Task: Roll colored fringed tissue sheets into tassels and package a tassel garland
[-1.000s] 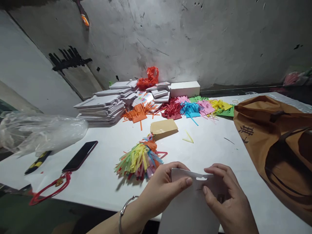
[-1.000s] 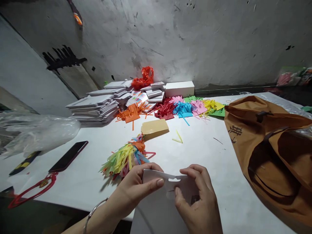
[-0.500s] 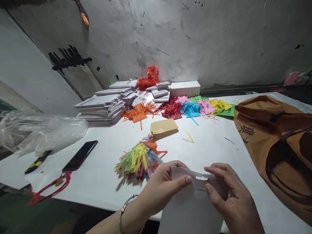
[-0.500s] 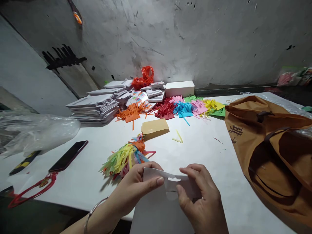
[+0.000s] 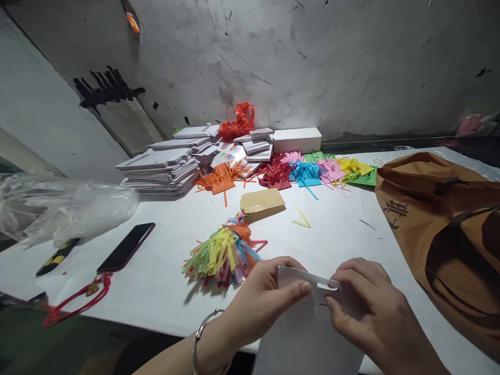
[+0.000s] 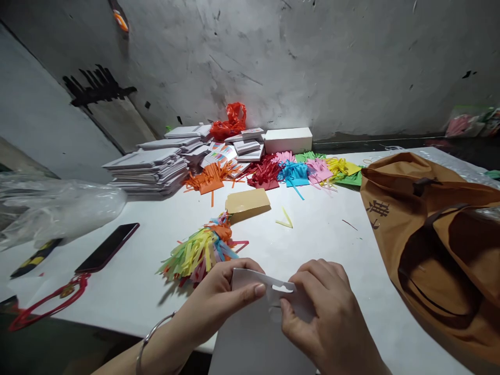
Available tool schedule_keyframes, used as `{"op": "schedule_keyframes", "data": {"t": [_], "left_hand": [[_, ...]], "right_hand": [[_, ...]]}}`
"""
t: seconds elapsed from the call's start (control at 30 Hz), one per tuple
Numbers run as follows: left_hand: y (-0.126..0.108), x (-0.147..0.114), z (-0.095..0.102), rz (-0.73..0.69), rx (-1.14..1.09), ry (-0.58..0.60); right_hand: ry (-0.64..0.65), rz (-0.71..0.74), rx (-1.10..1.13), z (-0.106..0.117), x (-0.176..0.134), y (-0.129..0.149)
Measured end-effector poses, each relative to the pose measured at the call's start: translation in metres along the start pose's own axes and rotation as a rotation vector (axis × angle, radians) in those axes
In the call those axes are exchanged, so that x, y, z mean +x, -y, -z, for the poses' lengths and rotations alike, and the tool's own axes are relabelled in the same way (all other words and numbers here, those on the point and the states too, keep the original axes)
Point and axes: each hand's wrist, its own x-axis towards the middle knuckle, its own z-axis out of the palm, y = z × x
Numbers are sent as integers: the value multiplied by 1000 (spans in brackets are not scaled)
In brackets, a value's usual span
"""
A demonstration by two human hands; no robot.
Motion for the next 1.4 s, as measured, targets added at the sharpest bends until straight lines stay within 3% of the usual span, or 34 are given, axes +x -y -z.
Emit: {"op": "schedule_keyframes", "data": {"t": [0.17, 0.3, 0.57, 0.73, 0.83, 0.93, 1.03, 1.1, 1.3, 1.4], "left_hand": [[1, 0, 0, 20, -10, 6], [1, 2, -1, 25, -28, 8], [2, 4, -2, 42, -101, 29], [7, 5, 0, 31, -113, 33], [10, 8, 2, 31, -145, 30], [11, 11, 4, 52, -188, 6], [11, 13, 5, 55, -223, 4], [11, 14, 5, 54, -214, 5], [17, 18, 6, 58, -207, 4], [20, 19, 9, 81, -239, 7]], "right_hand": [[107, -17, 52, 1, 1, -1], [101, 31, -6, 3, 3, -6], [288, 11, 102, 12, 8, -12], [264, 21, 73, 11, 12, -11], [284, -47, 231, 10, 11, -15], [139, -108, 329, 6, 5, -21], [-22, -103, 192, -2, -1, -22], [-54, -133, 139, -7, -2, -19], [97, -381, 349, -12, 2, -6], [114, -453, 435, -9, 3, -3]]}}
